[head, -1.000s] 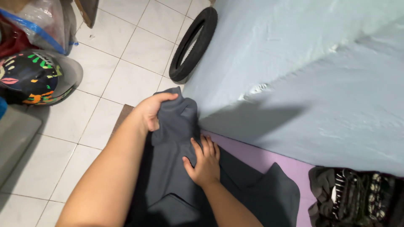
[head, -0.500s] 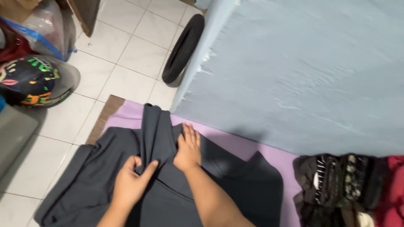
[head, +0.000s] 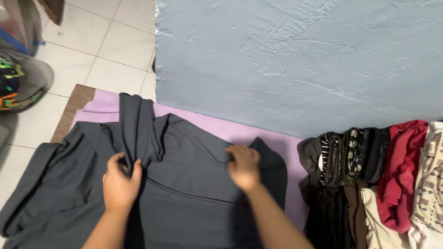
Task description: The person takes a pair of pants from a stack of folded clothes, unfolds and flattens them on a surface by hand, and folds them.
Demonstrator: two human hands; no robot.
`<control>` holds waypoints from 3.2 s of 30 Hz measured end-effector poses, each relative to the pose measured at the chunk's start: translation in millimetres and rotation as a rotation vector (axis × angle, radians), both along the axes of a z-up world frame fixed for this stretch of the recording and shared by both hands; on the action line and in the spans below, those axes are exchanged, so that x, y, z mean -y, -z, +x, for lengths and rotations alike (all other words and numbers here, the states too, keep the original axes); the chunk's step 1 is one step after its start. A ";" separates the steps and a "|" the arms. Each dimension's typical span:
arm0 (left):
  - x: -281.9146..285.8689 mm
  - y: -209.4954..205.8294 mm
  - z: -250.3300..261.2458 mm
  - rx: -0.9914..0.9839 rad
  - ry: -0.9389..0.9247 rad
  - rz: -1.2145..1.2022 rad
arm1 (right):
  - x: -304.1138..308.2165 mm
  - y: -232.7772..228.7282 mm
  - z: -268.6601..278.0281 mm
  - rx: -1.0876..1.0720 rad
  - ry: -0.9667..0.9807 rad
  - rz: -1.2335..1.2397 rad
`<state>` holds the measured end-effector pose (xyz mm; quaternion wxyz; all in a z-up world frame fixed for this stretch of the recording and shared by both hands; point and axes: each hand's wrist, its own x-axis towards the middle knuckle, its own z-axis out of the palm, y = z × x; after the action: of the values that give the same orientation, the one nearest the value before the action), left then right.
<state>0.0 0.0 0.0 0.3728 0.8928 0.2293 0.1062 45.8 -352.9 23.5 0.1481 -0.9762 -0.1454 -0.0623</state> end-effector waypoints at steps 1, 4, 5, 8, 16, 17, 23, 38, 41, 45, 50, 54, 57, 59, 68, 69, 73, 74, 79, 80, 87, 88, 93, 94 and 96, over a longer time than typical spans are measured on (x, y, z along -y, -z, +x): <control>-3.4 -10.5 10.4 -0.102 -0.014 -0.030 | 18.2 -7.2 -1.2 -0.011 -0.016 -0.047; -14.5 -29.4 50.8 -0.327 -0.008 -0.096 | 50.0 -23.1 -0.4 -0.093 -0.071 -0.202; -19.6 -31.3 63.8 -0.347 0.030 -0.102 | 54.5 -27.2 2.1 -0.127 -0.091 -0.257; -30.5 -29.2 98.5 -0.241 -0.010 -0.346 | 56.8 -35.2 8.7 -0.247 0.025 -0.311; -49.7 -80.1 135.1 0.262 -0.025 -1.197 | 84.0 -32.6 -35.4 0.126 0.370 -0.211; -52.0 -85.1 119.8 0.407 0.048 -1.309 | 88.2 -27.4 -48.9 0.199 0.420 -0.172; -61.1 -45.7 -48.6 0.485 0.054 -0.941 | 104.0 18.1 -122.4 -0.074 0.717 0.008; -76.0 -24.4 -62.4 0.154 -0.009 -0.701 | 102.2 27.9 -113.8 -0.251 0.958 1.229; -99.7 -50.3 -93.4 0.291 -0.122 -0.528 | 110.1 34.7 -119.7 0.038 0.829 1.217; -101.9 -71.2 -131.6 0.280 -0.118 -0.588 | 113.6 34.8 -138.0 -0.134 0.895 1.278; -91.8 -89.2 -150.8 0.031 -0.154 -0.264 | 117.6 22.5 -140.9 -0.323 0.913 1.392; -103.4 -78.7 -161.2 0.508 -0.189 -0.152 | 126.5 15.5 -138.8 -0.075 0.859 1.460; -114.5 -77.4 -185.6 0.311 -0.223 -0.093 | 122.9 17.1 -148.5 -0.078 0.930 1.302; -118.9 -73.7 -190.3 -0.157 -0.032 -0.053 | 115.7 18.4 -158.0 -0.214 0.998 1.115; -90.0 -53.5 -151.3 -0.449 0.028 0.350 | 96.4 24.2 -165.8 -0.486 1.063 1.229; -90.9 -49.2 -137.9 -0.454 0.009 0.332 | 95.9 26.6 -163.8 -0.490 1.065 1.244; -94.5 -32.8 -96.6 -0.407 -0.060 0.277 | 100.3 32.6 -159.7 -0.483 1.091 1.252; -97.5 -31.8 -89.3 -0.462 -0.082 0.259 | 100.1 34.1 -157.7 -0.476 1.104 1.241; -103.3 -38.8 -74.2 -0.652 -0.079 0.205 | 96.4 33.6 -155.5 -0.385 1.102 1.197; -105.7 -40.4 -77.0 -0.586 -0.084 0.159 | 94.8 32.3 -155.2 -0.367 1.109 1.186; -130.9 -27.2 -124.0 -0.418 -0.104 0.004 | 92.1 22.2 -171.1 -0.210 1.088 1.290; -133.8 -24.4 -124.6 -0.437 -0.082 0.018 | 92.2 21.5 -175.5 -0.272 1.102 1.300; -141.0 -37.7 -101.7 -0.545 -0.040 -0.026 | 92.2 27.2 -174.8 -0.351 1.149 1.356; -138.8 -40.6 -91.9 -0.527 -0.039 -0.044 | 93.2 30.6 -172.2 -0.335 1.151 1.428; -133.0 -41.7 -72.8 -0.475 -0.021 -0.060 | 95.8 36.2 -173.3 -0.297 1.143 1.522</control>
<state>-72.8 133.0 41.7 0.3337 0.8787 0.3231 -0.1100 -127.5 -448.7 -12.7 0.7058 -0.5401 0.4517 -0.0783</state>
